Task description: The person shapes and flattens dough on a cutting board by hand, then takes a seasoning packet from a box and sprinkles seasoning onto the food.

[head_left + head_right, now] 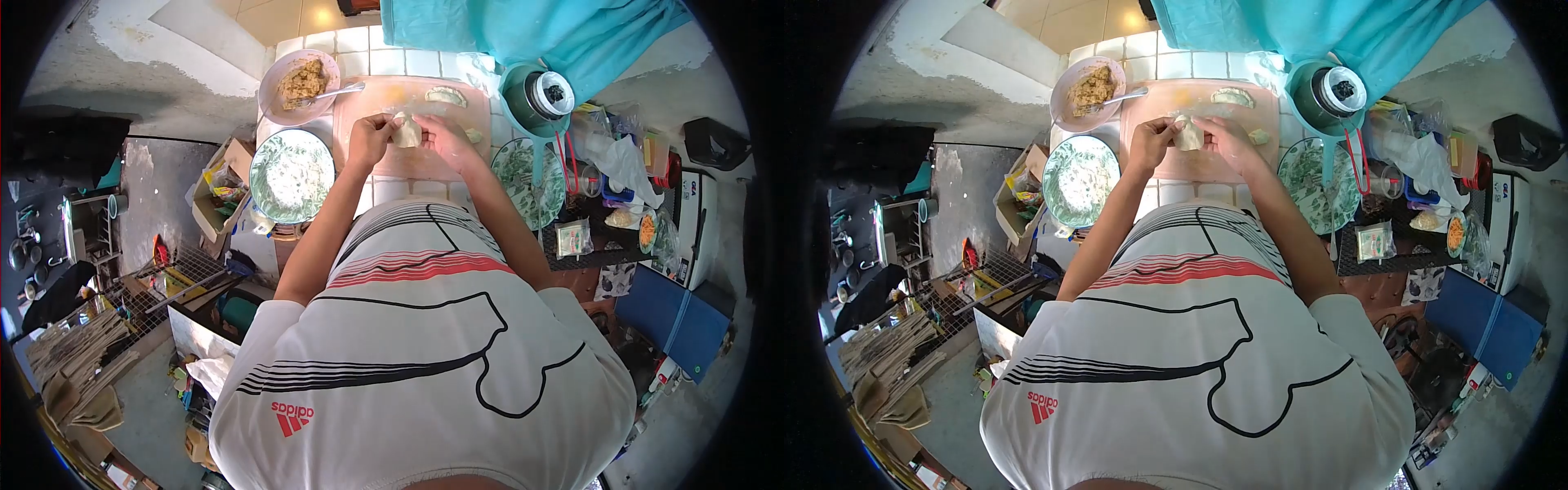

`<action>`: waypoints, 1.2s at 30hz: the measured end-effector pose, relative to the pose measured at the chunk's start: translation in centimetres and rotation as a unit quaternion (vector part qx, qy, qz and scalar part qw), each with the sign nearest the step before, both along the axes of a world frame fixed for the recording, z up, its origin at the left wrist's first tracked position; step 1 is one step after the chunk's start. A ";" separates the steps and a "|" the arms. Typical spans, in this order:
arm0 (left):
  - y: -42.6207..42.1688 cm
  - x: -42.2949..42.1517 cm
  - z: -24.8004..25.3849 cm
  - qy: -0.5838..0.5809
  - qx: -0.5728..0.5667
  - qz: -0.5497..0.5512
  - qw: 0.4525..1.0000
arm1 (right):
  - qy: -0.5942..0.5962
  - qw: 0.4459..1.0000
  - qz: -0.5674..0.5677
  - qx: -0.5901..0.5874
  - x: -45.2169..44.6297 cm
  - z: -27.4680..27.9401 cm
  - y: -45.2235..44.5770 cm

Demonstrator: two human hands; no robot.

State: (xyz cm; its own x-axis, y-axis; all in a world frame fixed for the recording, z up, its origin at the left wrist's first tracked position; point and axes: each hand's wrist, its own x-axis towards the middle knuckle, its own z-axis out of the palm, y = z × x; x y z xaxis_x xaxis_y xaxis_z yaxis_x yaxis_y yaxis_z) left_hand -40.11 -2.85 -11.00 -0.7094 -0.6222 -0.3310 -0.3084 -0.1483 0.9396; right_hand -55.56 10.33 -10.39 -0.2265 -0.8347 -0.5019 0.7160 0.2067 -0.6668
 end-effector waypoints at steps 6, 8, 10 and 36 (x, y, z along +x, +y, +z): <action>-0.6 0.2 -1.3 0.068 0.089 0.023 0.993 | 0.143 0.989 -0.026 0.016 -0.1 -2.3 -0.7; -0.7 0.4 -0.8 0.073 0.134 0.023 0.988 | 0.166 0.985 -0.003 0.043 0.0 -2.1 -0.7; -0.8 0.4 -0.5 0.078 0.181 0.021 0.980 | 0.161 0.986 -0.011 0.050 0.1 -2.8 -0.8; -1.1 -1.5 -0.5 -0.161 -0.207 -0.022 0.965 | 0.599 0.792 0.000 0.117 -0.7 -2.6 -0.4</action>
State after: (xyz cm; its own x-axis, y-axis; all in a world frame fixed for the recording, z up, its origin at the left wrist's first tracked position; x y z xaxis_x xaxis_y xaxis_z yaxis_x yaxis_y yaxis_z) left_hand -41.56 -3.97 -11.46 -0.6397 -0.7202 -0.2686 -0.5923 0.2391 0.7695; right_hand -56.30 9.91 -13.00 -0.6575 -0.7504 -0.0684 -0.4007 0.4251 -0.8116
